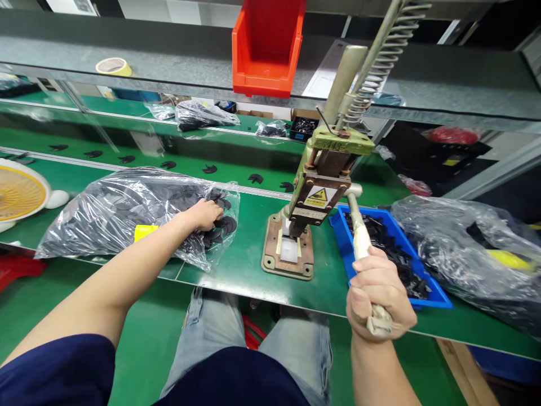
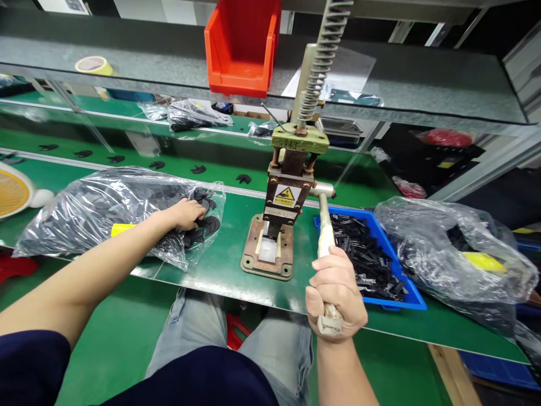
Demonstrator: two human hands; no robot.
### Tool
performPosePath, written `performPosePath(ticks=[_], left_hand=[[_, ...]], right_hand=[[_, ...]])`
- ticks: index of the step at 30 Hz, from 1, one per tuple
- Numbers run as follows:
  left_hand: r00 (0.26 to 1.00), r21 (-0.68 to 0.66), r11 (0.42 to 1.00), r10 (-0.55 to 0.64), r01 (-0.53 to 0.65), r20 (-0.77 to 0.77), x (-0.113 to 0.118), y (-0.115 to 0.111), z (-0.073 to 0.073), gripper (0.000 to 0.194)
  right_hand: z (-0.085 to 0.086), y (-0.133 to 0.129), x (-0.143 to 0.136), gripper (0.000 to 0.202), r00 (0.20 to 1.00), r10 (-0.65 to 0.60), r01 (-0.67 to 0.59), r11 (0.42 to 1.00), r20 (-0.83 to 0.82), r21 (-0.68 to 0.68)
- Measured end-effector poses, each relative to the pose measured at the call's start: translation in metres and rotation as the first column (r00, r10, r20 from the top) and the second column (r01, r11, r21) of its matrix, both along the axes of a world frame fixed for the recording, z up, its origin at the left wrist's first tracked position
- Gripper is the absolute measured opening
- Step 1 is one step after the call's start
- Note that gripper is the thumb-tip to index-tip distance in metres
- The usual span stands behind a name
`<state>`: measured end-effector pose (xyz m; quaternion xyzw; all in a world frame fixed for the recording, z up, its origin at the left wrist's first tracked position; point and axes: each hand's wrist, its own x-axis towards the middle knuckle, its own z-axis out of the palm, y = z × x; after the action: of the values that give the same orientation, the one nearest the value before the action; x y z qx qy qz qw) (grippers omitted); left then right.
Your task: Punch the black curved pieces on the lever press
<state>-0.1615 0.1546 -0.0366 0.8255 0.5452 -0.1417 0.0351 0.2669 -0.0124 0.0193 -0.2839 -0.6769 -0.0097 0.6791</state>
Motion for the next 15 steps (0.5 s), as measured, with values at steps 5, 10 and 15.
performPosePath(ticks=[5, 10, 15], left_hand=[[0.995, 0.018, 0.998, -0.068, 0.067, 0.078, 0.004, -0.009, 0.011, 0.015], [0.929, 0.076, 0.995, -0.086, 0.063, 0.361, 0.026, -0.023, 0.025, 0.016], [0.908, 0.068, 0.993, -0.114, 0.095, 0.403, 0.06, -0.035, 0.018, 0.033]], right_hand=[[-0.001, 0.001, 0.0, 0.023, 1.0, -0.001, 0.002, 1.0, -0.011, 0.008], [-0.001, 0.0, -0.001, 0.021, 1.0, 0.004, -0.004, 1.0, -0.007, -0.01], [-0.001, 0.0, -0.001, 0.022, 1.0, -0.007, 0.007, 1.0, -0.002, 0.006]])
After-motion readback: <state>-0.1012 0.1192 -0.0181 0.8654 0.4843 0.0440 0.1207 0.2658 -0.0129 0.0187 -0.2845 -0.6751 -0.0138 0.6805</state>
